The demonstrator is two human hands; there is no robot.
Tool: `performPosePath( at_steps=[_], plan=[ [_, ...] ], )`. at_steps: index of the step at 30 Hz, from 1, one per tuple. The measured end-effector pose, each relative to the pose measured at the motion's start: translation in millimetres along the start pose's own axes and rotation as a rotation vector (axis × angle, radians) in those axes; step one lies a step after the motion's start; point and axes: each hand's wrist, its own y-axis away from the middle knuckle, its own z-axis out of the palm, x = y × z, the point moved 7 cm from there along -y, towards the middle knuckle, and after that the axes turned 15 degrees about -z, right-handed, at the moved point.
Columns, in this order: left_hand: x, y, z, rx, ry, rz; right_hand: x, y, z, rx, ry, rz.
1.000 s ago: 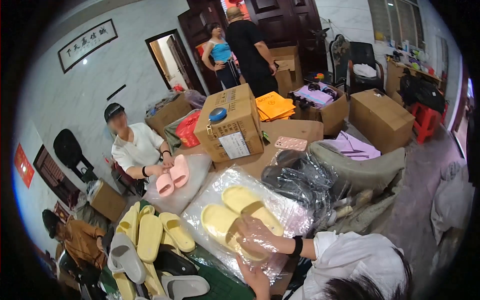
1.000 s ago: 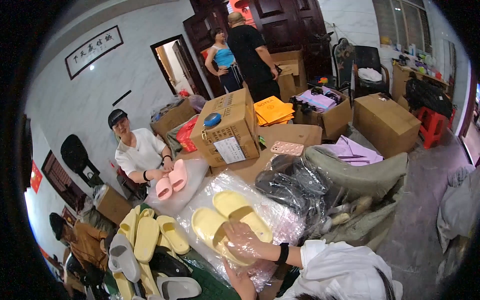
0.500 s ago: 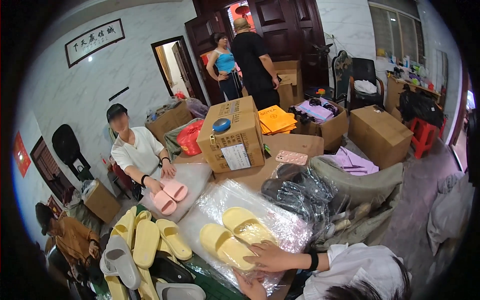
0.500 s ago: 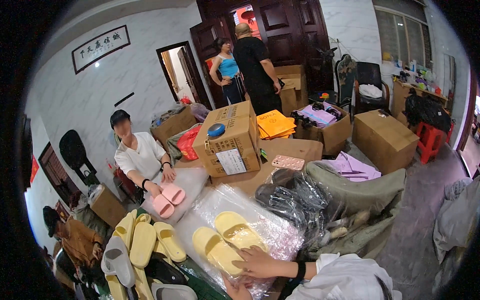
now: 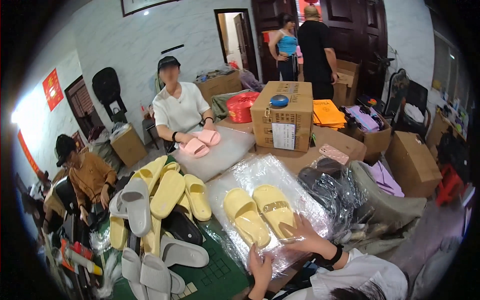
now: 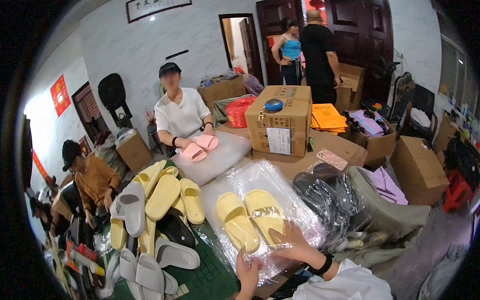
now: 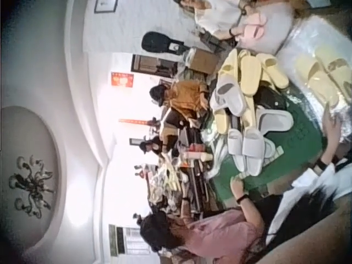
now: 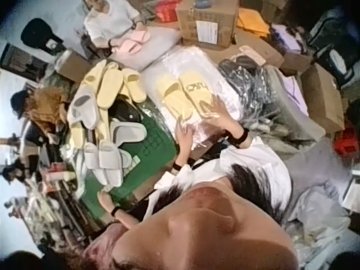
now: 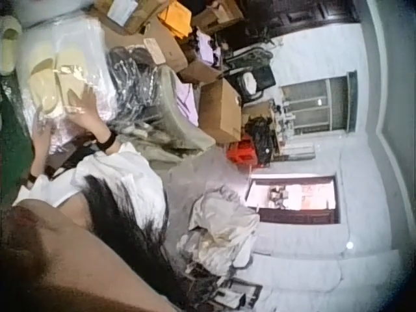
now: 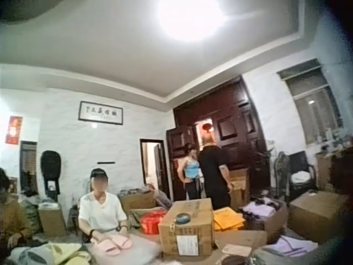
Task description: Packing foam slides into plastic shipping bags at a workstation.
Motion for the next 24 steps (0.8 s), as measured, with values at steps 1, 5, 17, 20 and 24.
performPosePath(
  at_steps=[1, 5, 17, 20, 24],
  plan=[
    [1.5, 1.9, 0.4, 0.010, 0.014, 0.002, 6.6, 3.0, 2.0, -0.011, 0.007, -0.012],
    [3.9, 0.0, 0.0, 0.030, -0.122, 0.040, 8.8, 4.5, 0.1, 0.170, -0.390, -0.262],
    [6.3, 2.2, 2.8, 0.064, -0.249, 0.149, 6.0, -7.1, 21.2, 0.216, -0.254, 0.000],
    [13.2, 5.4, 6.1, 0.081, -0.342, 0.106, -7.6, -4.0, 17.8, 0.384, -0.097, -0.159],
    [7.5, -0.8, 3.5, 0.099, -0.398, 0.160, -3.5, 1.3, 23.4, 0.412, -0.026, 0.012]
  ],
)
